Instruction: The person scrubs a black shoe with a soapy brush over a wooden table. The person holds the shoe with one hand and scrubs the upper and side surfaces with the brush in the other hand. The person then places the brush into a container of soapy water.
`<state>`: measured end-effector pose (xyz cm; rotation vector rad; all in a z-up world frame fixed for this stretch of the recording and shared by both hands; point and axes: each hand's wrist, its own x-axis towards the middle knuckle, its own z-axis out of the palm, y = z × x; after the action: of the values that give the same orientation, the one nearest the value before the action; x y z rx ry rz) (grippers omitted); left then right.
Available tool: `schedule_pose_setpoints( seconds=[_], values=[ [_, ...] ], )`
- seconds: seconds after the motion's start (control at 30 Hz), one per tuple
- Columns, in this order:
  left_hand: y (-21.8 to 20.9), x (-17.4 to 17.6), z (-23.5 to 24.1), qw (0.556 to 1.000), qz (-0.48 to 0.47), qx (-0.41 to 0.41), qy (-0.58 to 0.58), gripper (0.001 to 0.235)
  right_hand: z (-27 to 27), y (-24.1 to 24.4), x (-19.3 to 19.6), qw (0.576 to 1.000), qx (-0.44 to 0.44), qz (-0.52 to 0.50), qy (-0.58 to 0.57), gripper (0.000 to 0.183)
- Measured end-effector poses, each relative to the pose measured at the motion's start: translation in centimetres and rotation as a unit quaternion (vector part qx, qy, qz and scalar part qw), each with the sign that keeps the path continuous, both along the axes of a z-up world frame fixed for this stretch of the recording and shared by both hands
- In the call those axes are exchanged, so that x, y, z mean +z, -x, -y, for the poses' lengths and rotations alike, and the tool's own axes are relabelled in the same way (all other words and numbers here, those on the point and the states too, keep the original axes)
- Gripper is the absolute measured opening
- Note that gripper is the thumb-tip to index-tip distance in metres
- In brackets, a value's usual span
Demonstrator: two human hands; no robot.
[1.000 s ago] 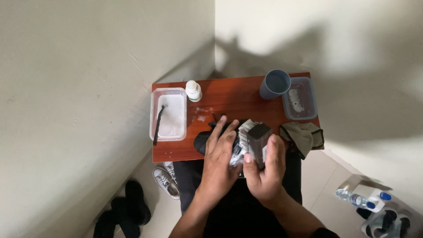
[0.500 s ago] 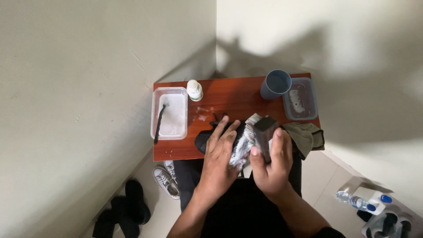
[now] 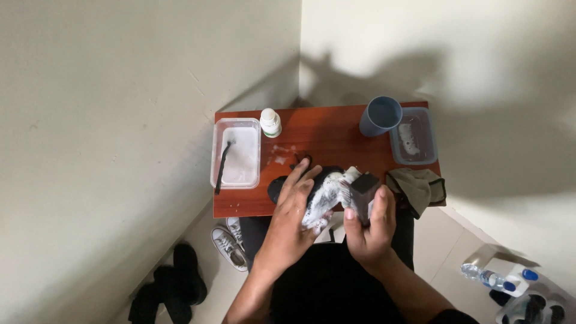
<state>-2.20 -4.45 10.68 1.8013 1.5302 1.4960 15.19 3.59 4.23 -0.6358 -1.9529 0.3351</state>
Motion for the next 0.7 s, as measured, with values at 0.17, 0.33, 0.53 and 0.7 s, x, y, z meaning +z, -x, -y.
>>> schedule_pose_setpoints(
  seconds=[0.17,0.33,0.53,0.7],
  values=[
    [0.3,0.2,-0.1,1.000,-0.004,0.002,0.000,0.068,0.3,0.1,-2.0,1.000,-0.006,0.002,-0.010,0.066],
    [1.4,-0.5,0.0,1.000,0.020,0.010,0.003,0.064,1.9,-0.2,-4.8,0.997,0.061,0.026,0.045,0.066],
    [1.5,0.1,-0.2,0.999,0.032,-0.012,0.013,0.073,0.7,0.2,-3.5,1.000,-0.006,0.005,0.021,0.059],
    [1.7,0.8,-0.1,0.997,0.053,-0.059,0.017,0.074,-0.3,0.7,-2.5,0.999,-0.029,-0.022,0.004,0.064]
  ],
)
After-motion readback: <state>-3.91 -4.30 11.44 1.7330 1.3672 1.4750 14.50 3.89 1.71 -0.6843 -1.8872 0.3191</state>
